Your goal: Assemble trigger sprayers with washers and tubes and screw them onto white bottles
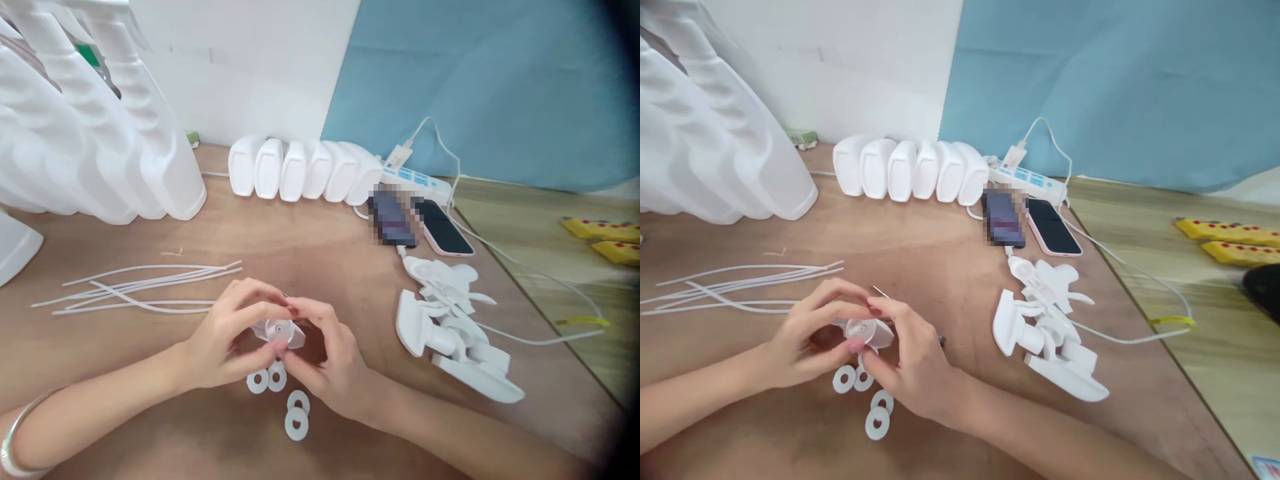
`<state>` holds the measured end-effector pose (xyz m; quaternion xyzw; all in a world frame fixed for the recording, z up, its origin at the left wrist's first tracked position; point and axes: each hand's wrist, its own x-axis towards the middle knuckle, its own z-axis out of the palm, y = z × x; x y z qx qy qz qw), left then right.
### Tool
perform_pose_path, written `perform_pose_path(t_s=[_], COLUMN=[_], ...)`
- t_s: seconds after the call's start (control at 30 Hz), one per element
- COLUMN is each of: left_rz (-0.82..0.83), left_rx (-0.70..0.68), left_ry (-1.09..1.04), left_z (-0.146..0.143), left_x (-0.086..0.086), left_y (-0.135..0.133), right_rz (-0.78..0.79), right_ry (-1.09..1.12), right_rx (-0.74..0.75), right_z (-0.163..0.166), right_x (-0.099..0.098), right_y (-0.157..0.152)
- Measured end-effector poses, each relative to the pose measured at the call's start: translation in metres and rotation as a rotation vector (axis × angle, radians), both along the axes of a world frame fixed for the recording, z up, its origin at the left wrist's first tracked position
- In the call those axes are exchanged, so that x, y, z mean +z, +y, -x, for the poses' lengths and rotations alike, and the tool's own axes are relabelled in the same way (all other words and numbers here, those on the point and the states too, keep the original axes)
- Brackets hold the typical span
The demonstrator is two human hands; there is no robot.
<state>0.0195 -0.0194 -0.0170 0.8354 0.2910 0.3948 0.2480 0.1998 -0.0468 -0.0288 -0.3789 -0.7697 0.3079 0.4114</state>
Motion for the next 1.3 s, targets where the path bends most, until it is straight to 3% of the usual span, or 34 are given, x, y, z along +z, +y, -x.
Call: perform_pose_path(t_s=[0.23,0.37,0.47,0.67,0.97,1.2,1.3], left_rz=[0.115,0.064,0.022,-0.021,-0.079,-0.269,-0.264], left_rx=[-0.098,-0.111,-0.129,-0.119,-0.117,-0.081,-0.085], left_ry=[-0.073,-0.033,-0.004,0.113,0.106,0.176,0.213], left_z=[-0.001,-0.001,0.000,0.004,0.001,0.003,0.006], left_x=[-0.004,-0.005,-0.004,-0.001,-0.002,-0.003,-0.005], left_y=[0.003,0.004,0.005,0.004,0.006,0.008,0.008], right_rz=[-0.068,-0.292,-0.416,-0.408,-0.377,-0.414,-0.431], right_ry=[0.004,-0.115,-0.230,-0.251,-0.199,-0.227,-0.239], right_rx=[0.061,0.174,0.155,0.135,0.153,0.169,0.186], right_z=[-0.007,-0.015,-0.018,-0.018,-0.019,-0.020,-0.020], right_x=[0.001,-0.003,-0.005,-0.005,-0.003,-0.003,-0.003], right_y=[0.008,0.018,0.022,0.024,0.027,0.028,0.030])
